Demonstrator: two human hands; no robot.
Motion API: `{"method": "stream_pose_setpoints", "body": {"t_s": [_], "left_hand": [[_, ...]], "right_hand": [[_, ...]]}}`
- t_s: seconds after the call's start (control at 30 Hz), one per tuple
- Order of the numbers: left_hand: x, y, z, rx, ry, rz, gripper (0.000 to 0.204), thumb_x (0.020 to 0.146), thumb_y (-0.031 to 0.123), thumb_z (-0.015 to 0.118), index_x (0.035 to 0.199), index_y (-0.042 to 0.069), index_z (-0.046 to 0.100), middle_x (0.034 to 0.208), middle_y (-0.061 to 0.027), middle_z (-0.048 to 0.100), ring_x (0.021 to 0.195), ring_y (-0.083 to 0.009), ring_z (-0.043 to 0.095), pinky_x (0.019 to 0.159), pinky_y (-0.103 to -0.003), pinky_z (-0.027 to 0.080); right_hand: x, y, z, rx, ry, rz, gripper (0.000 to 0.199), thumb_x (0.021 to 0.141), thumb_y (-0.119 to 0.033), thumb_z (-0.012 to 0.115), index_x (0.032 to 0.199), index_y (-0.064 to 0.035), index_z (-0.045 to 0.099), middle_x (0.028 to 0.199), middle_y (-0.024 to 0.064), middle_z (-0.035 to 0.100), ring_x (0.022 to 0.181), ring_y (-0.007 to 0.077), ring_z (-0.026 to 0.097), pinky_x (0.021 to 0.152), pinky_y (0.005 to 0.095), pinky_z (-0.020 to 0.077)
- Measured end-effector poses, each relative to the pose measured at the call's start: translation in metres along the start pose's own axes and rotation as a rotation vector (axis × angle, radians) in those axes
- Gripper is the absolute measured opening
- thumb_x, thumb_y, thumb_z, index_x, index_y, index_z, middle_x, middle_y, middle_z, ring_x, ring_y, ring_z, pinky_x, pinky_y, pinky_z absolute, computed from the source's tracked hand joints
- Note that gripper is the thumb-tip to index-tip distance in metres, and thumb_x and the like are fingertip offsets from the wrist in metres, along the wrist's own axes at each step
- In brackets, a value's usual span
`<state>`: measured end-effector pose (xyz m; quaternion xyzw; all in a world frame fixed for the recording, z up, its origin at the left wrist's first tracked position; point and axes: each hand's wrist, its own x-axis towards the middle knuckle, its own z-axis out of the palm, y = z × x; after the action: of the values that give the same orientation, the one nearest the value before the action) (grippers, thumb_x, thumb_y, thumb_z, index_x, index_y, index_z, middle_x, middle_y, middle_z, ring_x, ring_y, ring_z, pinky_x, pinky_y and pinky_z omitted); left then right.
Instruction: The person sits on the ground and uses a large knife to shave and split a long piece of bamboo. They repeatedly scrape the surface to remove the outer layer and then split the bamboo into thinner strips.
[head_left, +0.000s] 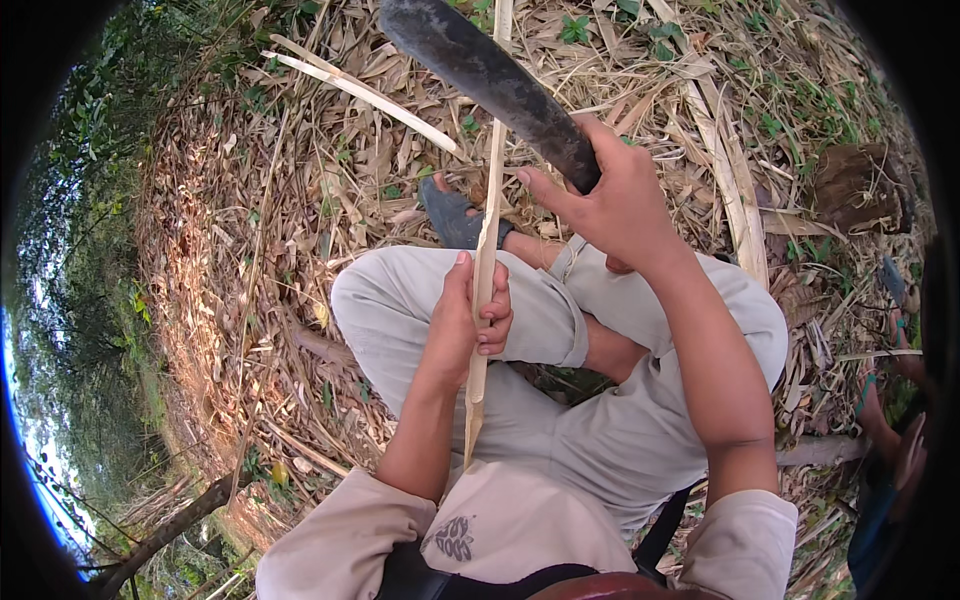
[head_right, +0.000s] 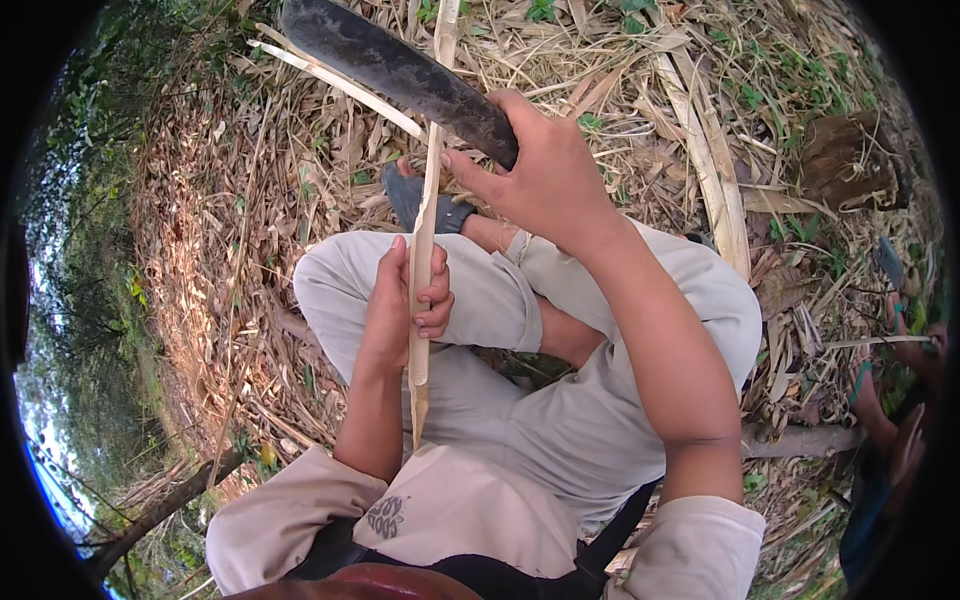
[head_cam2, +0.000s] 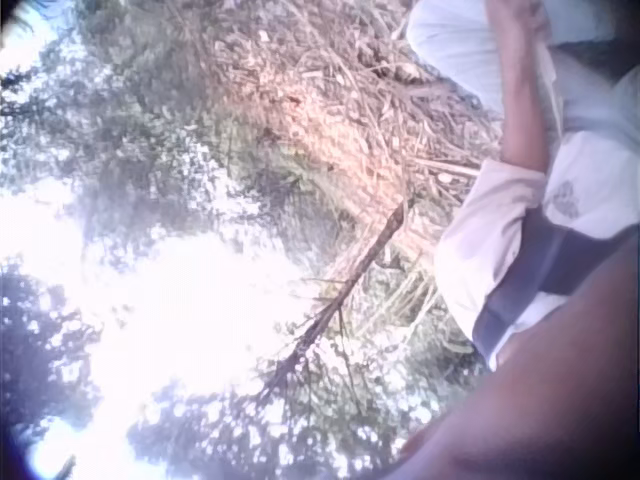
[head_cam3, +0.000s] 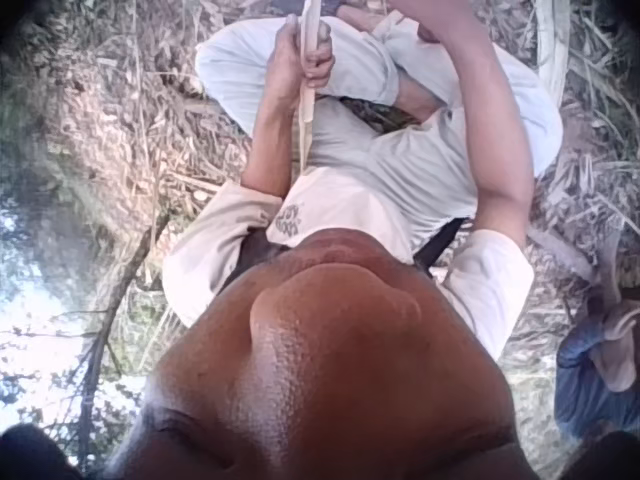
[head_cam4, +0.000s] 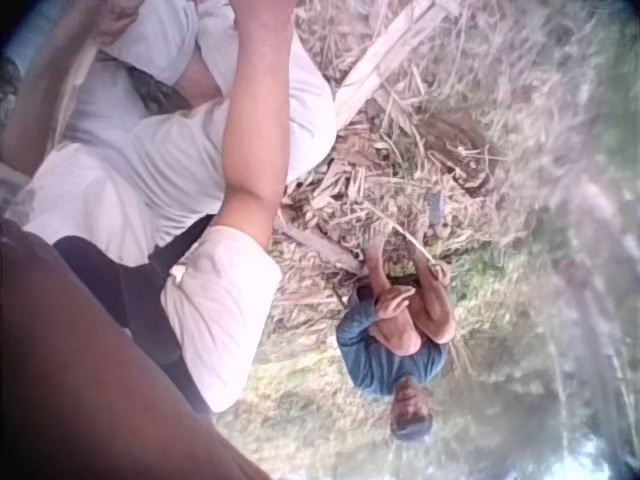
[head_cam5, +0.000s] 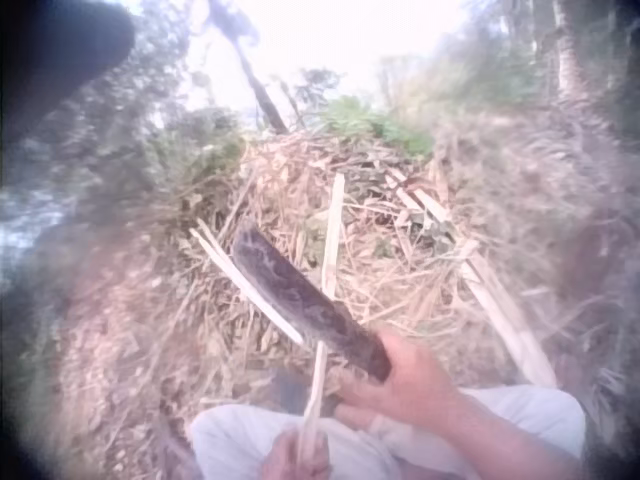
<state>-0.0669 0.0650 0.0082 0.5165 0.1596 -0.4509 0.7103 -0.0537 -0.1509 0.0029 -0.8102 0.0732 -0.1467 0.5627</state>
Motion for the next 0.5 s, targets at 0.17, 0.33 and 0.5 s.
{"method": "stream_pose_setpoints", "body": {"t_s": [0.17, 0.33, 0.5], "left_hand": [[0.004, 0.007, 0.013, 0.242, 0.137, 0.199, 0.032, 0.106, 0.042, 0.036, 0.093, 0.013, 0.042, 0.067, 0.0017, 0.038, 0.046, -0.0052, 0.032, 0.041, -0.02, 0.025], [0.011, 0.01, 0.019, 0.257, 0.068, 0.357, 0.025, 0.106, 0.033, 0.04, 0.095, 0.01, 0.041, 0.069, -0.0001, 0.041, 0.047, -0.007, 0.037, 0.043, -0.02, 0.031], [0.004, 0.019, 0.029, 0.173, -0.025, 0.364, 0.021, 0.106, 0.026, 0.042, 0.102, 0.006, 0.046, 0.07, -0.0034, 0.048, 0.046, -0.0116, 0.047, 0.043, -0.023, 0.04]], "right_hand": [[0.0, -0.004, -0.003, 0.052, -0.036, 0.005, 0.032, 0.091, -0.027, 0.068, 0.105, 0.0, 0.061, 0.069, 0.0132, 0.062, 0.058, 0.0268, 0.062, 0.054, 0.0365, 0.0469], [-0.015, -0.007, 0.003, 0.02, -0.054, -0.217, 0.02, 0.093, -0.018, 0.064, 0.106, -0.0022, 0.061, 0.078, 0.014, 0.064, 0.063, 0.0312, 0.063, 0.054, 0.0372, 0.0478], [-0.03, -0.013, 0.01, -0.085, -0.026, -0.391, 0.021, 0.089, -0.021, 0.068, 0.101, -0.0045, 0.063, 0.077, 0.0099, 0.062, 0.063, 0.0265, 0.063, 0.053, 0.0357, 0.0464]]}}
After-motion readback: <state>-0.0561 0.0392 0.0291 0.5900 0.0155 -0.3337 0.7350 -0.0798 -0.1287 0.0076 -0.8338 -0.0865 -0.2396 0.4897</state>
